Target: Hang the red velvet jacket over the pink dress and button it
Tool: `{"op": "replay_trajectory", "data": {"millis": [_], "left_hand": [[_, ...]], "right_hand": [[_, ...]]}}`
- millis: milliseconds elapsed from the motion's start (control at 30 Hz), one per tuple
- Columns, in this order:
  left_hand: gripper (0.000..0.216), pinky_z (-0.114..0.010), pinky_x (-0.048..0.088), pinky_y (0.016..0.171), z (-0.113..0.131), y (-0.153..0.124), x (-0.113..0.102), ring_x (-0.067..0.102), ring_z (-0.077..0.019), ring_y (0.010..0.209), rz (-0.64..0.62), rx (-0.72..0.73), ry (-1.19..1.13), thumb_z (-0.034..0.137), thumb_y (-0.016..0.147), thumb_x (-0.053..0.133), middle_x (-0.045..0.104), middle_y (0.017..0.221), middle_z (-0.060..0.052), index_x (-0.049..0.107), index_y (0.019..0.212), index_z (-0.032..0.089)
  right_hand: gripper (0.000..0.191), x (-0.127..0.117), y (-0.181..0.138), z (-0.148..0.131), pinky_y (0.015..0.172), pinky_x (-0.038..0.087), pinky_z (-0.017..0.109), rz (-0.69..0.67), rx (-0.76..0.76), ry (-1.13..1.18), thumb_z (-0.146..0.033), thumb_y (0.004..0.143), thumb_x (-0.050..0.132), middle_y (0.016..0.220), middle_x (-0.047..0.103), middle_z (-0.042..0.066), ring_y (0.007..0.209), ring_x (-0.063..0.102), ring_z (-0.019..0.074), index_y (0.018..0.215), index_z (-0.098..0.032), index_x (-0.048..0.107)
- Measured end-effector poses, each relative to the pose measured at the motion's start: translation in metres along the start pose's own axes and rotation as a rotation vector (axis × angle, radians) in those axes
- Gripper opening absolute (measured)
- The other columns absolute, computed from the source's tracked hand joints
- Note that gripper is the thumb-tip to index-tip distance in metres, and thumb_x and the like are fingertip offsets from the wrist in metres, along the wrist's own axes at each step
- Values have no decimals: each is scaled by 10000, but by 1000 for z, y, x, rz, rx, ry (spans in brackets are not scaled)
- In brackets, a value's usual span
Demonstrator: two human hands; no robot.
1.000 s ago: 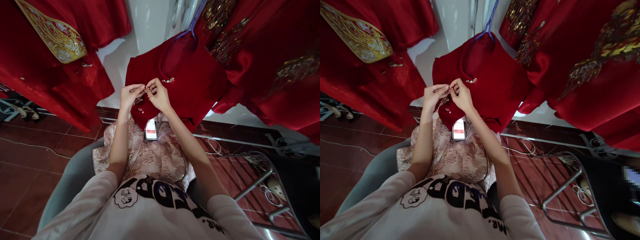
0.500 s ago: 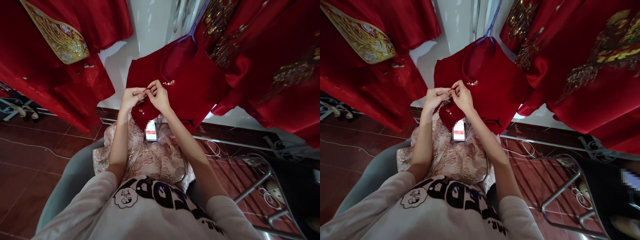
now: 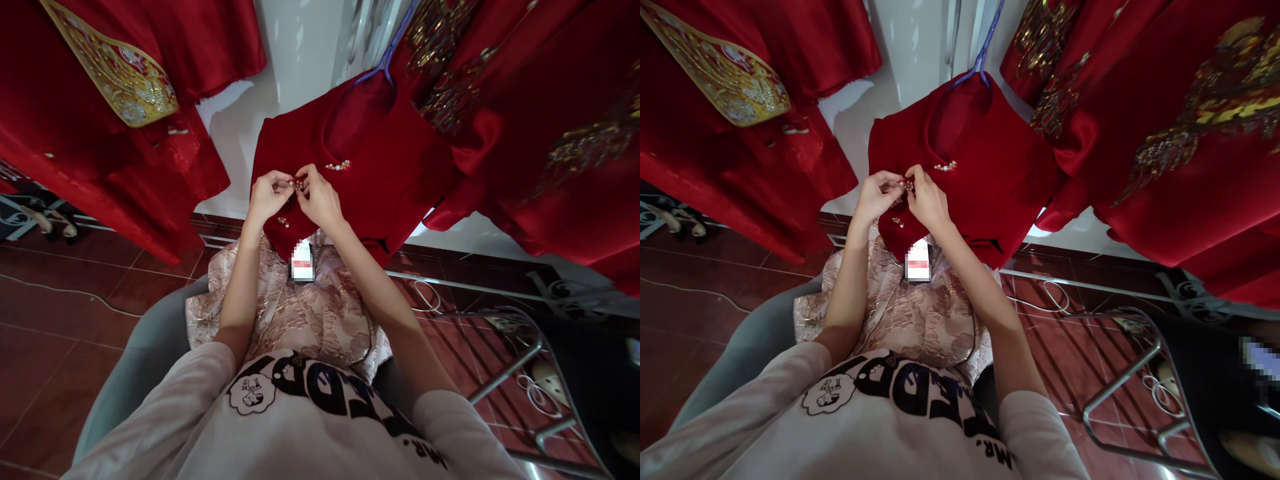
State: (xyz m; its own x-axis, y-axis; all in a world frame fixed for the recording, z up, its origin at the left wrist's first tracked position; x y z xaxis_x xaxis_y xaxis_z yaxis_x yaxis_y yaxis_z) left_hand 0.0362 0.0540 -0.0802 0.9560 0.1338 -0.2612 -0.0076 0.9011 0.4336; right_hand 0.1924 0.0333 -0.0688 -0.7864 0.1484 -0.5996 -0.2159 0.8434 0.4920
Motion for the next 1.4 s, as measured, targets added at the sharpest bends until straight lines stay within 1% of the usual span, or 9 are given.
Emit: {"op": "replay_trajectory", "data": {"millis": [200,433,600,733,833,900,967,1233,1400], "left_hand": [[81,-260,591,715,5,-4,1,699,-135,691,2,-118,-45,107,845,739,754,778,-40,750,917,142],[133,-238,582,817,18,-10,3,739,-137,778,74,-155,232,73,847,700,754,778,-16,711,954,152],[136,-309,590,878,28,-21,4,767,-193,786,-251,-350,506,187,926,700,745,724,-40,678,794,163],[288,-357,553,1045,41,-29,14,735,-298,1169,-486,-317,742,287,867,828,773,1151,-135,728,1084,125],[806,-392,434,1223,44,-33,29,470,-385,1516,-473,-341,851,300,801,910,459,1605,-283,525,1457,33],[1013,-410,339,1295,43,-36,39,272,-418,1617,-443,-366,896,284,783,930,235,1708,-325,362,1571,-2],[1037,-426,287,1321,40,-37,46,206,-421,1636,-426,-371,923,263,810,909,179,1726,-318,296,1606,7],[844,-394,439,1213,39,-34,38,518,-363,1471,-413,-393,979,181,928,760,479,1589,-303,308,1610,-26],[567,-361,531,1108,36,-33,34,661,-308,1330,-485,-400,957,102,914,687,679,1424,-196,564,1466,58]], "right_hand": [[565,-30,-60,1,910,643,488,-168,58,109,-248,845,753,1350,687,141,1220,696,322,1358,-228,517],[291,-67,-104,17,949,646,478,-222,149,75,-312,904,707,1190,754,122,1106,740,279,1172,-203,671],[408,-45,-101,22,1064,585,565,-179,174,-89,-266,930,665,1284,703,208,1219,683,347,1312,-125,649],[549,-23,-100,28,1162,491,633,-56,175,-196,-255,938,631,1393,593,259,1363,563,406,1457,-91,557],[552,-14,-100,36,1212,446,620,70,163,-188,-247,957,578,1411,556,257,1398,535,389,1486,-98,521],[522,-10,-100,43,1185,472,611,83,162,-170,-247,972,542,1406,578,253,1366,571,381,1476,-113,526],[496,-7,-99,49,1089,545,589,4,198,-146,-244,973,533,1329,647,246,1232,666,372,1452,-118,537],[210,-1,-99,55,844,580,356,-147,303,-112,-198,970,579,970,773,100,862,750,240,1177,-186,614],[99,-1,-100,48,780,511,301,-169,315,-145,-201,925,670,857,746,35,791,712,205,999,-220,606]]}}
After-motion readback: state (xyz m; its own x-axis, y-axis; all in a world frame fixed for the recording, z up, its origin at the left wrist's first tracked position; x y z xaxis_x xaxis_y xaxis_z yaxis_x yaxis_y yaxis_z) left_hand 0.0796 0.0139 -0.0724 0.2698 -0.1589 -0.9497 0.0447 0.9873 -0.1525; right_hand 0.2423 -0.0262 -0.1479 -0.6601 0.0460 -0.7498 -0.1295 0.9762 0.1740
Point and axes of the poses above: each hand's wrist, its own y-axis towards the middle knuckle, its own x-axis out of the palm, z = x × y, the point moved 3 cm from there along y, towards the middle knuckle
